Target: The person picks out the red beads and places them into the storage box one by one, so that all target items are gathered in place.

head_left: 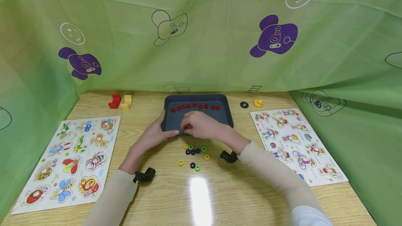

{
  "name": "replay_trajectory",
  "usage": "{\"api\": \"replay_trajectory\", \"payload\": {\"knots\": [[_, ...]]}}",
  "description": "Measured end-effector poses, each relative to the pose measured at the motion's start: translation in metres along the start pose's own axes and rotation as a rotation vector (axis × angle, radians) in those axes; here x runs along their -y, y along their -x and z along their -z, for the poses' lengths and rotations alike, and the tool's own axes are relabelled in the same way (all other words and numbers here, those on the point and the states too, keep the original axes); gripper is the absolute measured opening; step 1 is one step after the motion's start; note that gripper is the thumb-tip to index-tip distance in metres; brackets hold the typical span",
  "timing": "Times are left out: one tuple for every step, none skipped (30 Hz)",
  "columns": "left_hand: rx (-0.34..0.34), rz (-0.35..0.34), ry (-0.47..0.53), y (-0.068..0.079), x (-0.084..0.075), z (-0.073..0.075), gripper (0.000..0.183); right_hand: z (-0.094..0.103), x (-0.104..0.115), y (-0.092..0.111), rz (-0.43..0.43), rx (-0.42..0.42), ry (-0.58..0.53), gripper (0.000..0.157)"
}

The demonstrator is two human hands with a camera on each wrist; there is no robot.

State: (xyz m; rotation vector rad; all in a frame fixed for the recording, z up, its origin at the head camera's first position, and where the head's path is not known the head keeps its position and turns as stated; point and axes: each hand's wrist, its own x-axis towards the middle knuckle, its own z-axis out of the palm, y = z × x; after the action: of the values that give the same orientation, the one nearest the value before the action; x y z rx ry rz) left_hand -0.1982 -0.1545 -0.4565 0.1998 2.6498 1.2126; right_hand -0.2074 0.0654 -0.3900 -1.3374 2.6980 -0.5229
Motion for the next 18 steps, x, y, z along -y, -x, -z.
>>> {"api": "replay_trajectory", "payload": {"knots": [[0.001, 0.002, -0.003, 0.0, 0.0, 0.0, 0.112, 0.003, -0.007, -0.004, -0.027, -0.01, -0.018, 0.014], [0.001, 0.006, -0.006, 0.0, 0.0, 0.0, 0.111, 0.005, -0.014, -0.008, -0.056, -0.021, -0.035, 0.014], [0.001, 0.011, -0.01, 0.0, -0.001, 0.0, 0.11, 0.006, -0.022, -0.012, -0.084, -0.03, -0.039, 0.015], [-0.001, 0.015, -0.012, 0.0, -0.001, 0.0, 0.11, 0.007, -0.03, -0.016, -0.112, -0.038, -0.044, 0.016], [-0.001, 0.018, -0.016, 0.0, -0.001, 0.0, 0.109, 0.007, -0.038, -0.02, -0.138, -0.04, -0.047, 0.016], [0.0, 0.021, -0.019, 0.0, -0.001, 0.0, 0.109, 0.007, -0.046, -0.023, -0.163, -0.04, -0.044, 0.017], [0.001, 0.021, -0.019, 0.0, -0.001, -0.001, 0.11, 0.007, -0.053, -0.027, -0.18, -0.042, -0.045, 0.017], [0.003, 0.022, -0.021, 0.0, -0.002, -0.001, 0.11, 0.007, -0.06, -0.031, -0.194, -0.04, -0.04, 0.016], [0.005, 0.021, -0.021, 0.001, -0.002, -0.001, 0.11, 0.007, -0.066, -0.034, -0.206, -0.036, -0.035, 0.016], [0.008, 0.021, -0.02, 0.001, -0.002, -0.001, 0.11, 0.007, -0.071, -0.037, -0.214, -0.034, -0.035, 0.015], [0.01, 0.021, -0.02, 0.001, -0.002, -0.001, 0.11, 0.007, -0.076, -0.04, -0.219, -0.031, -0.022, 0.014], [0.01, 0.022, -0.019, 0.001, -0.002, -0.001, 0.11, 0.007, -0.08, -0.044, -0.224, -0.029, -0.013, 0.013], [0.009, 0.022, -0.02, 0.001, -0.002, -0.001, 0.11, 0.007, -0.083, -0.047, -0.226, -0.023, -0.003, 0.013], [0.008, 0.022, -0.019, 0.001, -0.002, -0.001, 0.109, 0.006, -0.086, -0.05, -0.23, -0.016, 0.007, 0.012], [0.006, 0.02, -0.018, 0.001, -0.002, -0.001, 0.109, 0.006, -0.087, -0.053, -0.235, -0.011, 0.015, 0.012], [0.004, 0.02, -0.018, 0.001, -0.002, 0.0, 0.109, 0.006, -0.089, -0.055, -0.241, 0.0, 0.027, 0.013], [0.002, 0.019, -0.017, 0.001, -0.002, 0.0, 0.109, 0.005, -0.09, -0.057, -0.246, 0.012, 0.044, 0.015], [0.0, 0.018, -0.018, 0.001, -0.002, 0.0, 0.109, 0.004, -0.091, -0.059, -0.254, 0.025, 0.051, 0.019]]}}
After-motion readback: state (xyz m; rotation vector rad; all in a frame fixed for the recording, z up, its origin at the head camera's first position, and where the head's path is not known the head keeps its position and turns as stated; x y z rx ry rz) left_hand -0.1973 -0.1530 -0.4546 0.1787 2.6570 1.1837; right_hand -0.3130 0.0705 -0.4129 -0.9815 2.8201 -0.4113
